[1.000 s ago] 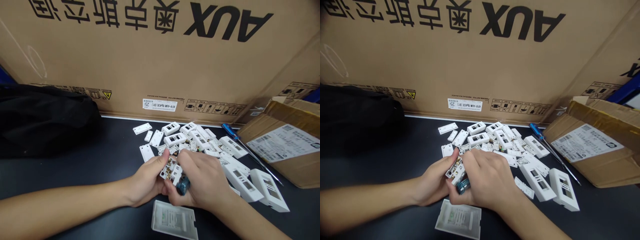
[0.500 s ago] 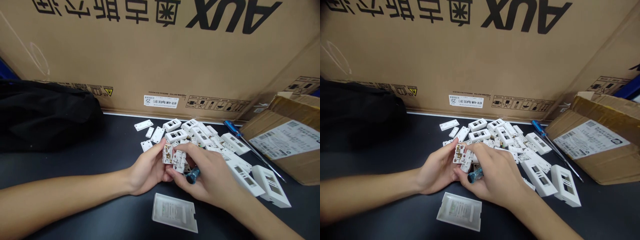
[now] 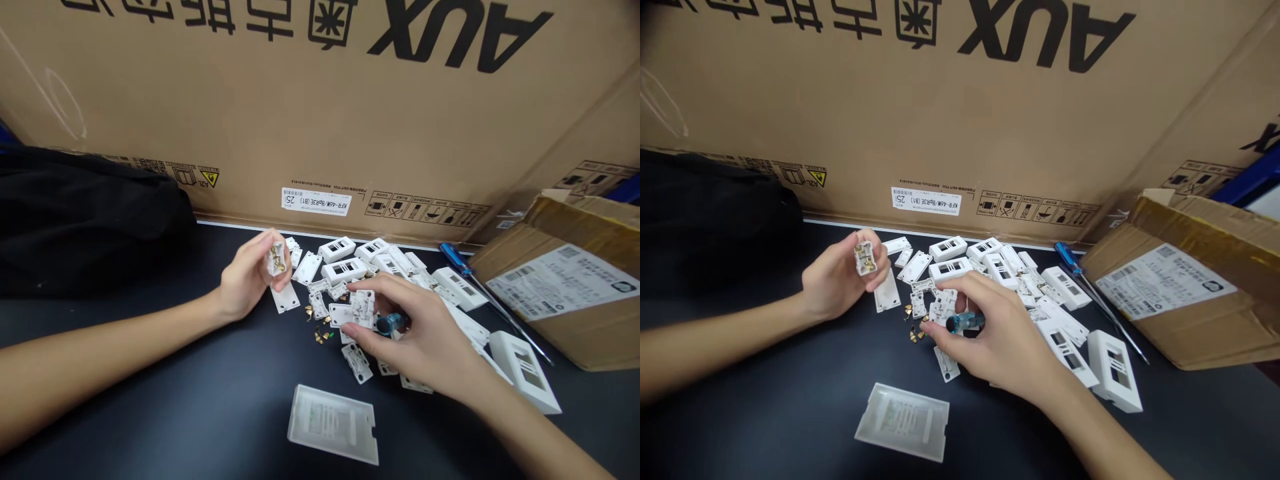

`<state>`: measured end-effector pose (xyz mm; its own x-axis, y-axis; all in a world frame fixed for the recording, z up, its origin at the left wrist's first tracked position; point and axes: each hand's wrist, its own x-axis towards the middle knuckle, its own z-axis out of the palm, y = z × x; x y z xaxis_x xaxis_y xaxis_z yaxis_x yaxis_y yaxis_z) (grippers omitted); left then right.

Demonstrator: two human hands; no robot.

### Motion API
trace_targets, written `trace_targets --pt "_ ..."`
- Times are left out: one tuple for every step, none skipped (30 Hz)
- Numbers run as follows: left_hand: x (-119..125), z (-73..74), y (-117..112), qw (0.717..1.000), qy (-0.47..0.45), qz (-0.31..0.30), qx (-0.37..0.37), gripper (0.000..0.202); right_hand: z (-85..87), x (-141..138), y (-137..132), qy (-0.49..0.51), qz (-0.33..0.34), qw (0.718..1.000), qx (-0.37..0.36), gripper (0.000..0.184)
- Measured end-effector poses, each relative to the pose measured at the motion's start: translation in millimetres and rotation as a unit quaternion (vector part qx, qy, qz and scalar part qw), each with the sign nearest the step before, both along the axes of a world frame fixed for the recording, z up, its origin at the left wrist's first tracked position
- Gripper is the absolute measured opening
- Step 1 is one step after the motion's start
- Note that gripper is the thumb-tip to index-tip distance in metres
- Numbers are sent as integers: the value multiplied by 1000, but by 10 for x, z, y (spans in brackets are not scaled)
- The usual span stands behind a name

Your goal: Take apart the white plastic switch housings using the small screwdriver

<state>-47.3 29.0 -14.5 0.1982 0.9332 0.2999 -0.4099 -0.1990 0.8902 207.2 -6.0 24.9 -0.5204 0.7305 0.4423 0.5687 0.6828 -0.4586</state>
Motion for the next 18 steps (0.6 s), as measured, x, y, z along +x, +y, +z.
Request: trace_targets --pt "-60 -22 80 999 35 16 19 35 -1 10 6 -1 -2 1000 -4 28" --pt "-115 -45 154 996 78 27 37 32 -3 17 9 -3 -3 1000 -7 27" --pt "-163 -67 219 989 137 35 53 29 -5 19 10 -5 -3 1000 -10 27" --pt "-201 -86 271 977 198 38 63 27 -7 19 9 -7 -3 1000 -13 27" --pt "-227 -101 310 967 242 44 60 27 -8 18 7 -11 -3 1000 -16 27" --pt "-243 -112 335 959 274 49 58 29 -9 16 4 -14 -3 1000 -18 27" --pt "-250 -120 348 950 303 52 58 31 -10 15 2 -18 -3 1000 -21 27" --pt "-250 -124 350 941 328 54 61 34 -11 15 0 -21 -3 1000 -23 27" --pt "-246 -128 347 932 351 55 69 36 -13 15 -1 -25 -2 999 -24 27" --pt "-241 -130 340 922 374 56 81 38 -17 17 -1 -28 0 999 -25 28" --pt "-237 -133 333 913 394 58 92 38 -23 19 1 -31 1 999 -25 29" --pt "-234 -136 328 905 408 64 101 39 -30 21 3 -34 3 999 -26 29" --pt "-234 -139 326 900 416 71 106 39 -38 24 5 -38 4 999 -26 30" --pt "-235 -141 328 899 418 78 108 40 -47 27 7 -42 6 999 -28 30" --pt "-236 -143 332 901 413 82 108 39 -55 29 7 -46 8 998 -30 31" --pt "-237 -143 337 907 399 83 104 38 -62 30 6 -50 8 998 -33 31" --pt "-236 -140 343 917 379 82 97 36 -67 30 2 -53 9 998 -35 32" --pt "-233 -136 349 928 354 79 87 34 -68 29 -3 -54 9 998 -35 33"
